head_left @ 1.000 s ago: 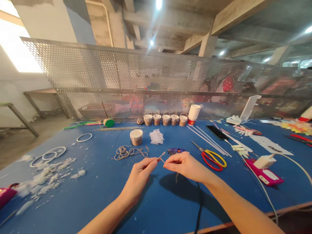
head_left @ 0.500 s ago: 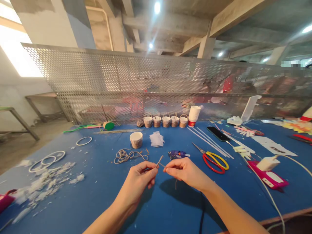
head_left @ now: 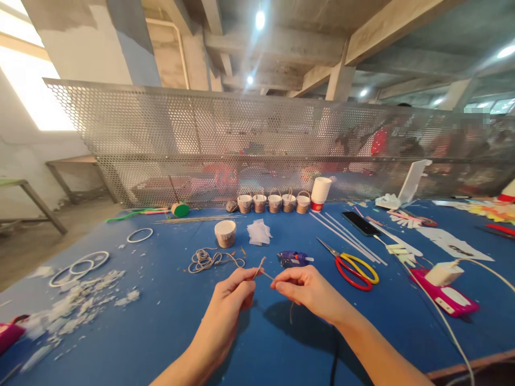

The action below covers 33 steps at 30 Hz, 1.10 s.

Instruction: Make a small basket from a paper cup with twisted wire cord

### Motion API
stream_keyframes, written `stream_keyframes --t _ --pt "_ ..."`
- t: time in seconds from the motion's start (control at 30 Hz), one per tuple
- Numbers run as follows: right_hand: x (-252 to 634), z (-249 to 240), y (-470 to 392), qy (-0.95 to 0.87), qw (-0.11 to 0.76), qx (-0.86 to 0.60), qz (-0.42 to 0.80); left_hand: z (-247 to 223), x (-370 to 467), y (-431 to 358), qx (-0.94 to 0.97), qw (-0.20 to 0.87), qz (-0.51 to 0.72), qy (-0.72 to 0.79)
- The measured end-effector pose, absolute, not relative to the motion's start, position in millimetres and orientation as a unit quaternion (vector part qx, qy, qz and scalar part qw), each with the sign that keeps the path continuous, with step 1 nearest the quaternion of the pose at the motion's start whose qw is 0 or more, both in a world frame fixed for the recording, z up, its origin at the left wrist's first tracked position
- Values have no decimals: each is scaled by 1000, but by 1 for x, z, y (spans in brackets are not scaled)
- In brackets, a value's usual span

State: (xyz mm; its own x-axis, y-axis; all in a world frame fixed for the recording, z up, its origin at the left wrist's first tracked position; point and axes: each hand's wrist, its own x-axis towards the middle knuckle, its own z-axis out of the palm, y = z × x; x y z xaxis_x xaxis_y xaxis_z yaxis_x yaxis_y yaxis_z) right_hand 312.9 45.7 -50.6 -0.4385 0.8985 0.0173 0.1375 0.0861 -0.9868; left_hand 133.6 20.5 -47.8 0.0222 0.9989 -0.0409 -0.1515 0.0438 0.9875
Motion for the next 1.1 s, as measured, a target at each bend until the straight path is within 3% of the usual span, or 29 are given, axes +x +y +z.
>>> stream_keyframes --t 0.33,0.8,0.9,1.0,1.1 --pt "317 -51 45 -647 354 -400 543 -45 134 20 537 470 500 491" --pt "323 -48 33 -672 353 -407 508 -51 136 23 474 528 488 508" --pt "329 -45 29 -700 309 -414 493 -53 134 25 458 535 489 515" --pt "342 -40 21 -787 217 -409 408 -55 129 27 442 540 493 519" --pt "364 -41 22 -814 227 -462 270 -54 123 30 427 543 499 523"
